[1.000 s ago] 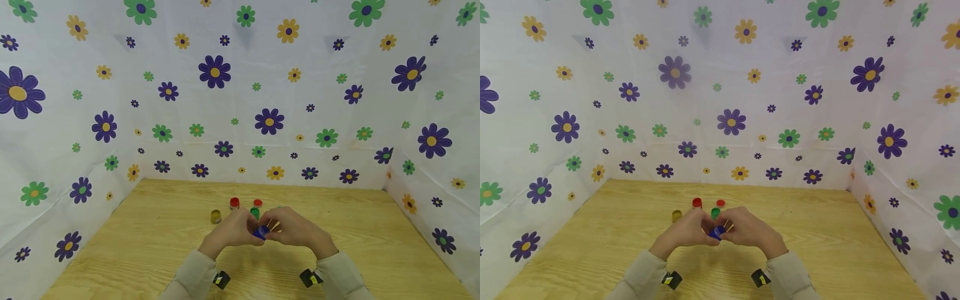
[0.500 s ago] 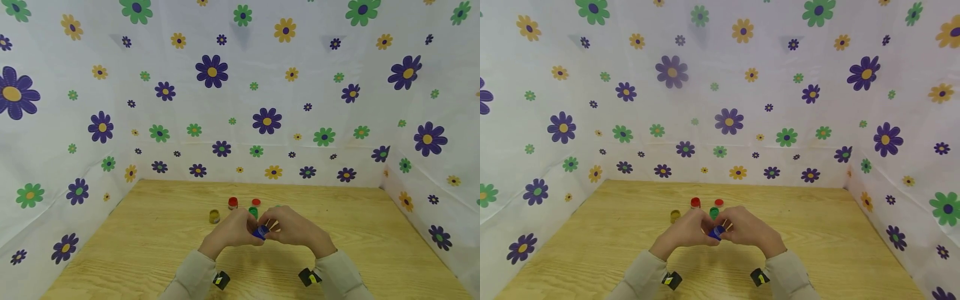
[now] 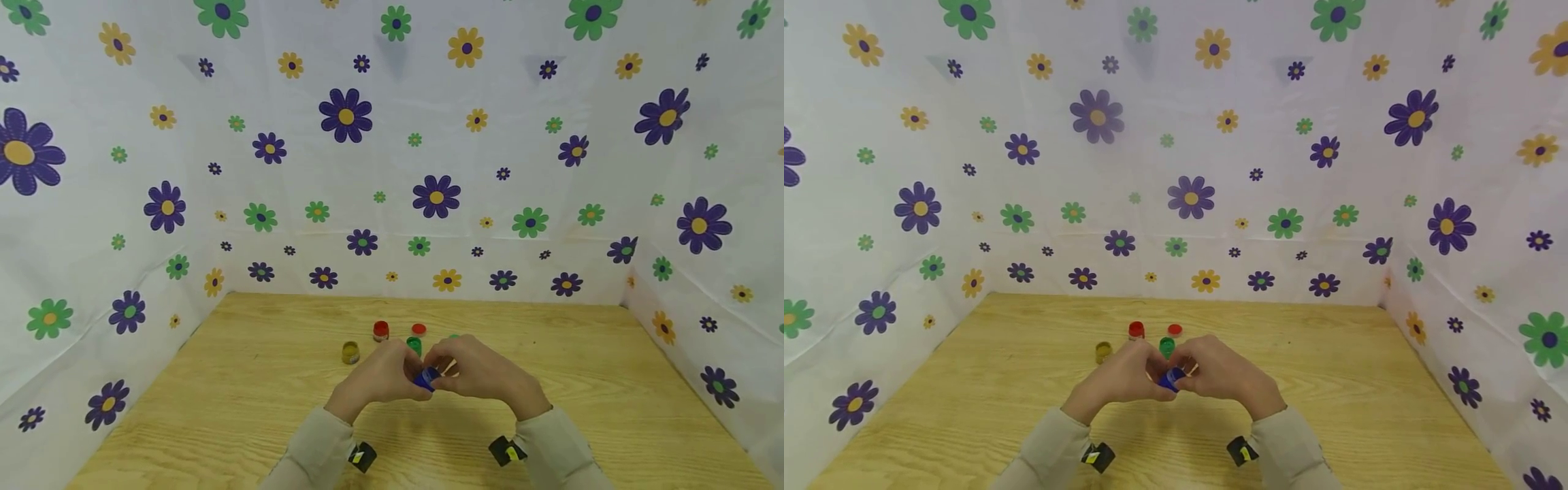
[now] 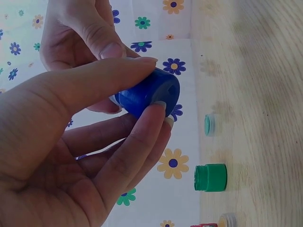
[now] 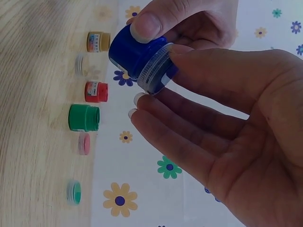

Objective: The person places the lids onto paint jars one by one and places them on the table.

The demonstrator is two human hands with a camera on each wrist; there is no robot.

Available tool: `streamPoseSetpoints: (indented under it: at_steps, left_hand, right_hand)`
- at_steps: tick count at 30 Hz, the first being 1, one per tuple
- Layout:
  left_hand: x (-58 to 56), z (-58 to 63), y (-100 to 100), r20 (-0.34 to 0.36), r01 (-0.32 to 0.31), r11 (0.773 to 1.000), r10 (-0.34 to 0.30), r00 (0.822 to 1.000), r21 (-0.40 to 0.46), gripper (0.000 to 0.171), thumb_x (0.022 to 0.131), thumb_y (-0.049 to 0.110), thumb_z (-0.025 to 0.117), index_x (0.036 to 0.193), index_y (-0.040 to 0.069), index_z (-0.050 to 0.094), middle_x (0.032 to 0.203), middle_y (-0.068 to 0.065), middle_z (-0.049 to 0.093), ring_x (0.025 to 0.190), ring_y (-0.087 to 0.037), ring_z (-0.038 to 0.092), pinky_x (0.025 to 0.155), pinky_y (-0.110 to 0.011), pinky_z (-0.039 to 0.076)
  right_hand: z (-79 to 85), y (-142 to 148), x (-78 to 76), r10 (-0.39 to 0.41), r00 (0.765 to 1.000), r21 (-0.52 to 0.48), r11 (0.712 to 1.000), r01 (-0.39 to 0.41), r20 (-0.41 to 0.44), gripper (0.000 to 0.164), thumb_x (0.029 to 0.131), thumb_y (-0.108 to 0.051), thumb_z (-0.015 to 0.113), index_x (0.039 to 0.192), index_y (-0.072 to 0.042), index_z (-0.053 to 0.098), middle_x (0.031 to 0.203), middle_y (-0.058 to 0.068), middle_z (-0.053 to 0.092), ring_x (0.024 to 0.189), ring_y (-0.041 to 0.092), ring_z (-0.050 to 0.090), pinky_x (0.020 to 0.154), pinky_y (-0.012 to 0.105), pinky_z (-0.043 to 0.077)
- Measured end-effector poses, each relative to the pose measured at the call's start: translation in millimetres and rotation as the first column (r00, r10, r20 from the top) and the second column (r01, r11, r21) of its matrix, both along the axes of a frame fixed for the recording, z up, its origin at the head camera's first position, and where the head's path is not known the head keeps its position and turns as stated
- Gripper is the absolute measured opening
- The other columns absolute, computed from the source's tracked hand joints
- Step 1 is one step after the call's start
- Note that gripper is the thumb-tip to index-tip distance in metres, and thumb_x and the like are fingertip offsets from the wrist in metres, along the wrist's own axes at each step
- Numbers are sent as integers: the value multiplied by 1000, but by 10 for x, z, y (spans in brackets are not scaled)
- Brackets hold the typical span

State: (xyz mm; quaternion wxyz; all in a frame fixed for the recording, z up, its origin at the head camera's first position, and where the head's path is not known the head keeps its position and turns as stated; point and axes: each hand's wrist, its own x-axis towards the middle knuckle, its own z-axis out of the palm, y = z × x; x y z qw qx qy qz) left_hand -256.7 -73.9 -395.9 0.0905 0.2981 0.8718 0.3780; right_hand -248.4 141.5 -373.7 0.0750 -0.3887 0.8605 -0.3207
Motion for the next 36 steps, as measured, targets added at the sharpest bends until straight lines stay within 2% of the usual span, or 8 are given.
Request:
streamPoseSetpoints:
  at_steps: [5,11,17,24,36]
  left_hand:
    - [2,6,-10,-3,1,1000,-1,1000,7,15,78,13,89,88,6,80,76,1,76,65,-6,67,62,-20,56]
    - [-4,13,-7,-22,0,1000,0,1000,0,14,78,13,89,85,7,79,74,1,75,64,-5,67,62,-20,55]
    - [-6,42,2,-26,-4,1000,4,1000,-12,14,79,13,89,88,6,80,76,0,76,64,-5,67,62,-19,55]
    - [8,53,-6,-10,-6,1000,6,1000,-5,14,79,13,89,88,6,80,76,0,76,64,-6,67,62,-20,56]
    - [14,26,-20,6,1,1000,-2,1000,12,13,79,12,88,88,7,80,75,0,76,64,-6,68,62,-19,56]
  right_hand:
    - [14,-4,0,7,1000,-10,1000,-7,2,22,94,-5,73,116,-3,71,111,10,74,98,20,75,84,26,62]
    - [9,-2,-17,1,1000,-4,1000,-1,-3,21,94,-6,74,115,-4,72,109,9,75,95,18,74,83,23,60]
    - [5,-12,-29,-16,1000,1,1000,16,10,23,94,-5,74,116,-4,72,110,9,75,97,22,74,83,22,60]
    - [20,-21,-21,-9,999,-11,1000,9,33,23,95,-5,72,117,-4,72,111,9,74,99,22,74,86,29,62]
    - [-1,-27,-8,-4,1000,-7,1000,4,20,21,95,-5,73,115,-4,72,110,9,74,97,19,74,84,25,61]
